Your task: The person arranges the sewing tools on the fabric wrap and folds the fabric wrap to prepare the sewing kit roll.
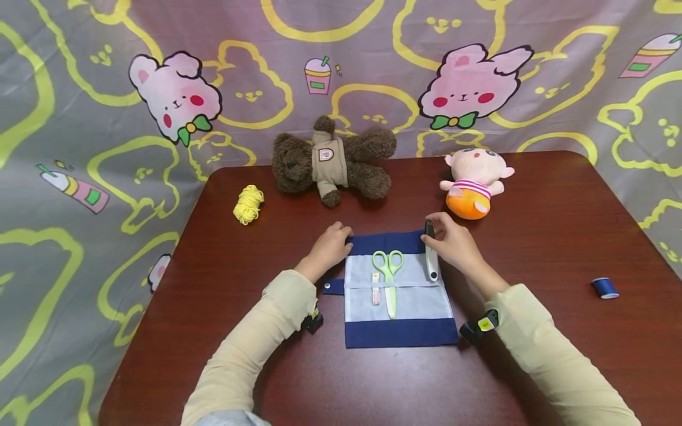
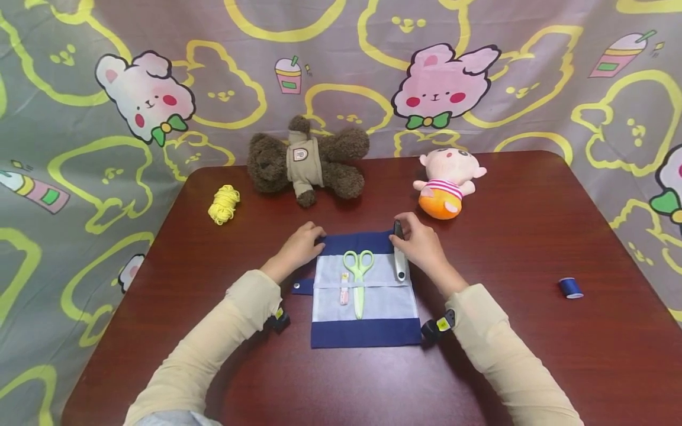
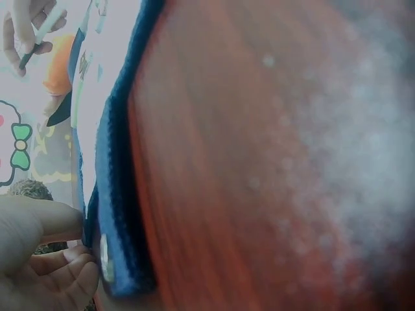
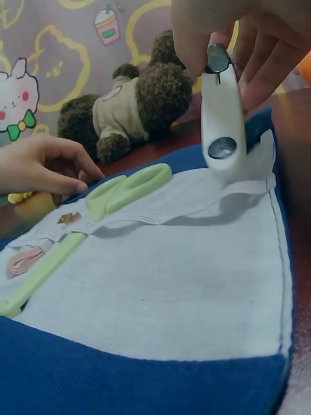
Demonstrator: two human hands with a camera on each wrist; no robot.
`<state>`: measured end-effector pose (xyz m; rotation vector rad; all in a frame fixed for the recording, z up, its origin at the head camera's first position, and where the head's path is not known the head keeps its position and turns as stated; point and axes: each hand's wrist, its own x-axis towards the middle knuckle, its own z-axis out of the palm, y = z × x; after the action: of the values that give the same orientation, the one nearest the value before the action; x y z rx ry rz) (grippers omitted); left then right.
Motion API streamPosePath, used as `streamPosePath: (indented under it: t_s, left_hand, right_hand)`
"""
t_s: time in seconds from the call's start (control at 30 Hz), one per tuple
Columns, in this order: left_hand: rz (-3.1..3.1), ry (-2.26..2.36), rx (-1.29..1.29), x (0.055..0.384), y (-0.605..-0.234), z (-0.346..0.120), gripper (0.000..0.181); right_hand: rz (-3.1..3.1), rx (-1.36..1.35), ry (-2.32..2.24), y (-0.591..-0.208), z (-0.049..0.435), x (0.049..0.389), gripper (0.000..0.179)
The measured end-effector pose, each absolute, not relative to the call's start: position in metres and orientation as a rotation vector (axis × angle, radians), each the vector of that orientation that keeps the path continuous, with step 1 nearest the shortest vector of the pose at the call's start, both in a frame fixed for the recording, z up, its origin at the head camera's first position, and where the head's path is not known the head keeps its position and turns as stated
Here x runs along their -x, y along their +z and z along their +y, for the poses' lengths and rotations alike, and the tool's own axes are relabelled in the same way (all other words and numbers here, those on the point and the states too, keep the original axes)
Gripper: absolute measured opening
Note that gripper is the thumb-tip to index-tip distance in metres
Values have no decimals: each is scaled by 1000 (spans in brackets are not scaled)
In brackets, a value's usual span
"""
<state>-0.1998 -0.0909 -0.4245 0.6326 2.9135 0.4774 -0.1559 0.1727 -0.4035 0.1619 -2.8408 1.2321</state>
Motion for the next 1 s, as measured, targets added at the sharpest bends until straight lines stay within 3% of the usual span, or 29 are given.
streamPosePath:
  t_s: [1.0]
  left_hand:
    - [2931,496,-649,199,-426,-91,24]
  right_hand:
    - [-2984,-156,1150,-422,166,157,41]
